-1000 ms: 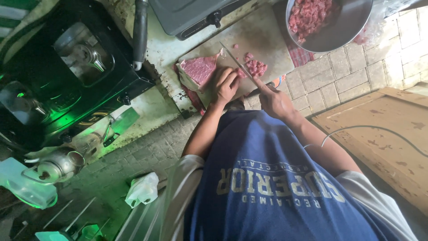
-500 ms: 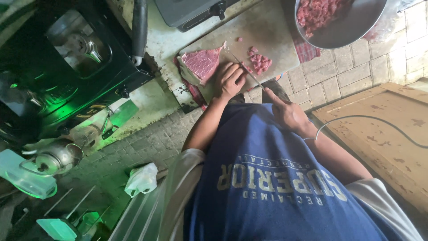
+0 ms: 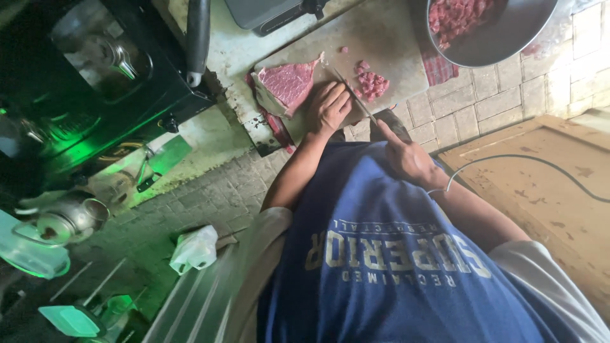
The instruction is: Dicing raw meat on a wooden cutting board and placing the pieces into a metal bowl.
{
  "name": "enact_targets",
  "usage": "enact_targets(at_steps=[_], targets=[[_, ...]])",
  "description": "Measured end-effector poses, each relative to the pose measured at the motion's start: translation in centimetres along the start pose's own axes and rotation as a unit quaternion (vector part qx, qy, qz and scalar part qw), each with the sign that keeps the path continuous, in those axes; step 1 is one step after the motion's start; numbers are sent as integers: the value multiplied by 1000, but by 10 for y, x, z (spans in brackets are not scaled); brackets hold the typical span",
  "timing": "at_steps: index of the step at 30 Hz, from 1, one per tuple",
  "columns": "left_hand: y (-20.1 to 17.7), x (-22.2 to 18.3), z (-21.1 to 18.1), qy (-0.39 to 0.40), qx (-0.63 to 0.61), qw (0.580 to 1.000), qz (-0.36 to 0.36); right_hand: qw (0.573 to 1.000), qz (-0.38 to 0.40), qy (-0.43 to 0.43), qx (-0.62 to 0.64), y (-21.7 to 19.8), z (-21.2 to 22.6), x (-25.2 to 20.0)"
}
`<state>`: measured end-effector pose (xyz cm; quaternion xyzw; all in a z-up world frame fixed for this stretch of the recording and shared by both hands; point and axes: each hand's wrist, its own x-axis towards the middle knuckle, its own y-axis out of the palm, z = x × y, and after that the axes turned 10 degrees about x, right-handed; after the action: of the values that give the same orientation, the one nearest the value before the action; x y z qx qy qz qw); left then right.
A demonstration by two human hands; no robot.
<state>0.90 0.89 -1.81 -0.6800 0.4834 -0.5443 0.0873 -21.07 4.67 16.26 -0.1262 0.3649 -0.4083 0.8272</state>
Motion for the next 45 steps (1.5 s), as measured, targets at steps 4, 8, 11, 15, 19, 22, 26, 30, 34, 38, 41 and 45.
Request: enact_targets(at_steps=[4, 8, 11, 15, 19, 22, 26, 30, 34, 38, 41, 45], targets=[[-2, -2, 2, 7, -11, 1000, 13, 1000, 2, -16, -10, 34, -33, 48], [-9, 2, 1, 9, -17, 1000, 25, 985, -96, -143, -12, 45, -25, 77], [-4, 1, 2, 5, -12, 1000, 15, 973, -102, -209, 5, 35, -23, 63], [0, 0, 1, -1, 14, 1000, 1, 998, -40, -52, 9, 34, -43, 28], [-9, 15, -3, -1, 8, 1000, -9, 997, -28, -62, 19, 20, -26, 51], [-31, 31, -7, 12, -19, 1000, 14, 997, -33, -61, 16, 16, -16, 64], [-44, 44, -13, 12, -38, 999, 13, 992, -68, -95, 45, -5, 15, 52], [-52, 48, -13, 11, -28, 1000, 9, 989, -64, -130, 31, 1, 9, 49], [-53, 48, -15, 4, -30, 999, -8, 990, -72, -117, 26, 15, -11, 45], [-50, 42, -12, -12, -40, 999, -24, 991, -64, -101, 57, 28, -21, 48], [-55, 47, -13, 1, -24, 1000, -11, 989, -67, -121, 47, 41, -38, 51], [-38, 28, -7, 15, 29, 999, -3, 992, -68, -106, -2, 32, -23, 37]])
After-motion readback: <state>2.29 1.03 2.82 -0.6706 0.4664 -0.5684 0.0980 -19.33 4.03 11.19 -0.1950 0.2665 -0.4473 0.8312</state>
